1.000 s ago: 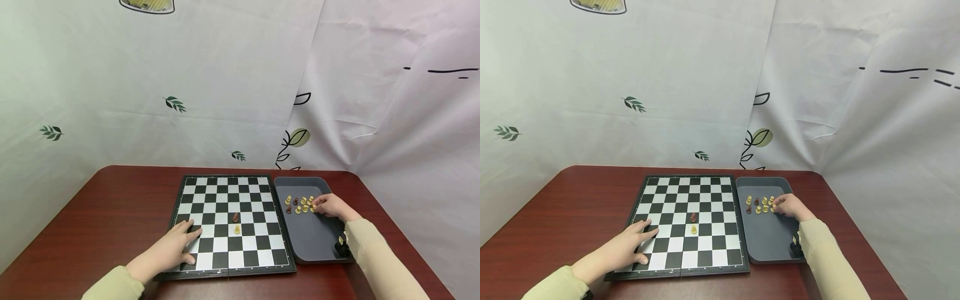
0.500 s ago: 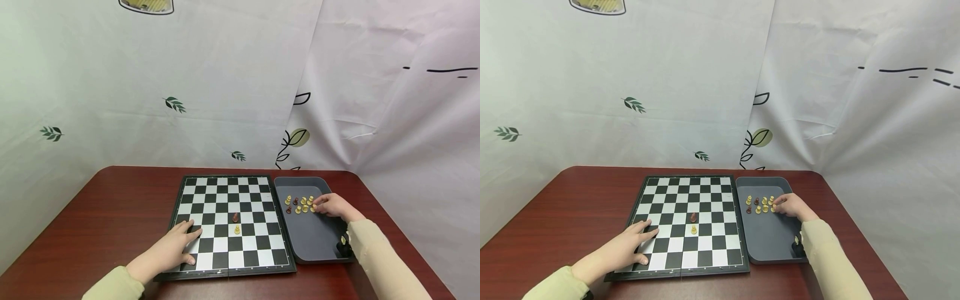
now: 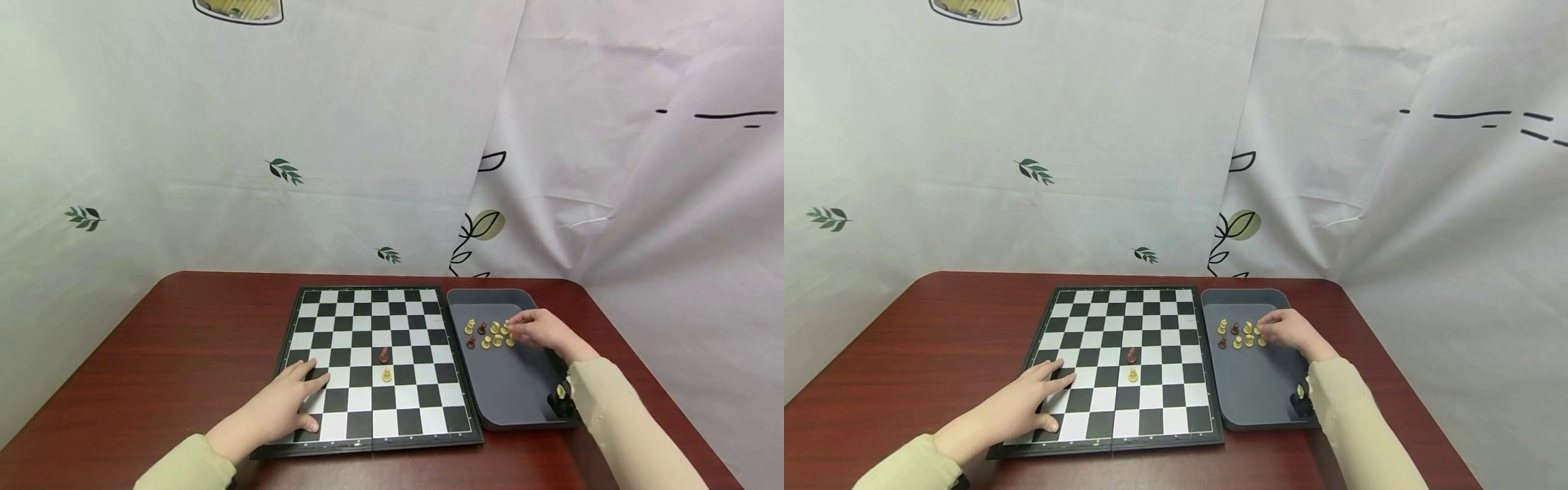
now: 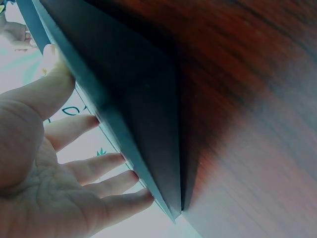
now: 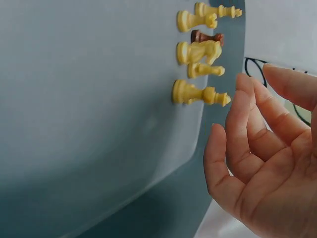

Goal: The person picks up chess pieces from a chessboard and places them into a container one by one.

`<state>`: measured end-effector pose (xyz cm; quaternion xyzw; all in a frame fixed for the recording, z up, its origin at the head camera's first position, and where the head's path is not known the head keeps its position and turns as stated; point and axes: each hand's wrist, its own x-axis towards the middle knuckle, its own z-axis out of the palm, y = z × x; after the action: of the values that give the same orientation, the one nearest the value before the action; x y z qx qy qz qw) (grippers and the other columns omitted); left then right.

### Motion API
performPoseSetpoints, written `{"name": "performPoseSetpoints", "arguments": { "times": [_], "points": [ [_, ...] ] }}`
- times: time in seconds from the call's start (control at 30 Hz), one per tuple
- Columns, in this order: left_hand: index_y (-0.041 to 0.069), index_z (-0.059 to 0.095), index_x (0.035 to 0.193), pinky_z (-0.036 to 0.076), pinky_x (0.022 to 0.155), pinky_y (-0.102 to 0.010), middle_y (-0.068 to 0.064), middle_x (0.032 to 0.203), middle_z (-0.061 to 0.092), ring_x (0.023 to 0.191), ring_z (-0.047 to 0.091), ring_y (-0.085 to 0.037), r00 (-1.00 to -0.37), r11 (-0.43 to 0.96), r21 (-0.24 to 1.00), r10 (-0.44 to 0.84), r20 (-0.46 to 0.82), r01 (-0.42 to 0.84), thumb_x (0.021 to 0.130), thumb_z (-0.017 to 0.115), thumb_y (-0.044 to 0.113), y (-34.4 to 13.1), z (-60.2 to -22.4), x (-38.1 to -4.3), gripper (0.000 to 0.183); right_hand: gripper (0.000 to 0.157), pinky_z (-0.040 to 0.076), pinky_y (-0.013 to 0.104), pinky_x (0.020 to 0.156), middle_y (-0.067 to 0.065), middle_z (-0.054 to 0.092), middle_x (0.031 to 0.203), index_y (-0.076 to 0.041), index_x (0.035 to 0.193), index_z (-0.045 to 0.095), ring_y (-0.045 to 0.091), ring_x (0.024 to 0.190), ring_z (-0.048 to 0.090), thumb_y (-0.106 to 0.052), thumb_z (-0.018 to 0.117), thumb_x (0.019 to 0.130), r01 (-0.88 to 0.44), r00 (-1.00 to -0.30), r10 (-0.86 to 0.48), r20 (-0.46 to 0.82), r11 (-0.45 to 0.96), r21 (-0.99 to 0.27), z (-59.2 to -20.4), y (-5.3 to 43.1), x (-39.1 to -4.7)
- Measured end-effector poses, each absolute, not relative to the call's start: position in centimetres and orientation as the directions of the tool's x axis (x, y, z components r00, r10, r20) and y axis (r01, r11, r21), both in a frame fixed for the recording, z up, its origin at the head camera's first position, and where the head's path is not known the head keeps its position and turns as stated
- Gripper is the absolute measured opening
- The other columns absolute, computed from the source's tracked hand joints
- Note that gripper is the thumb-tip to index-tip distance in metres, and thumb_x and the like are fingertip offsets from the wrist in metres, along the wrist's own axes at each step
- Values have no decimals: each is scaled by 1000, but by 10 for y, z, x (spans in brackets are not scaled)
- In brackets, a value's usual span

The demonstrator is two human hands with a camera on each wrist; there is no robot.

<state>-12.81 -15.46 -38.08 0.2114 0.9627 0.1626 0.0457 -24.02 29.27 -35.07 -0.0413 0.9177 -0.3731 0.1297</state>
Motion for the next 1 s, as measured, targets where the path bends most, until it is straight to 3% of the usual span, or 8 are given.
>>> {"name": "performPoseSetpoints", "arguments": {
  "times": [0.63, 1.0],
  "points": [
    [0, 59, 127, 36, 99, -61, -33, 135, 44, 125, 39, -55, -907, 859, 339, 421, -37, 384, 58, 83, 34, -155, -380, -128, 80, 31, 49, 32, 66, 12, 66, 87, 9, 110, 63, 17, 72, 57, -17, 59, 93, -55, -959, -238, -153, 688, -723, -333, 268, -235],
    [-1, 59, 126, 36, 99, -62, -33, 136, 44, 125, 39, -55, -907, 858, 345, 419, -37, 382, 59, 83, 32, -155, -380, -128, 79, 29, 46, 32, 60, 11, 66, 84, 7, 109, 64, 19, 68, 53, -15, 59, 92, -124, -940, -317, -127, 662, -739, -323, 247, -231]
  ]
}}
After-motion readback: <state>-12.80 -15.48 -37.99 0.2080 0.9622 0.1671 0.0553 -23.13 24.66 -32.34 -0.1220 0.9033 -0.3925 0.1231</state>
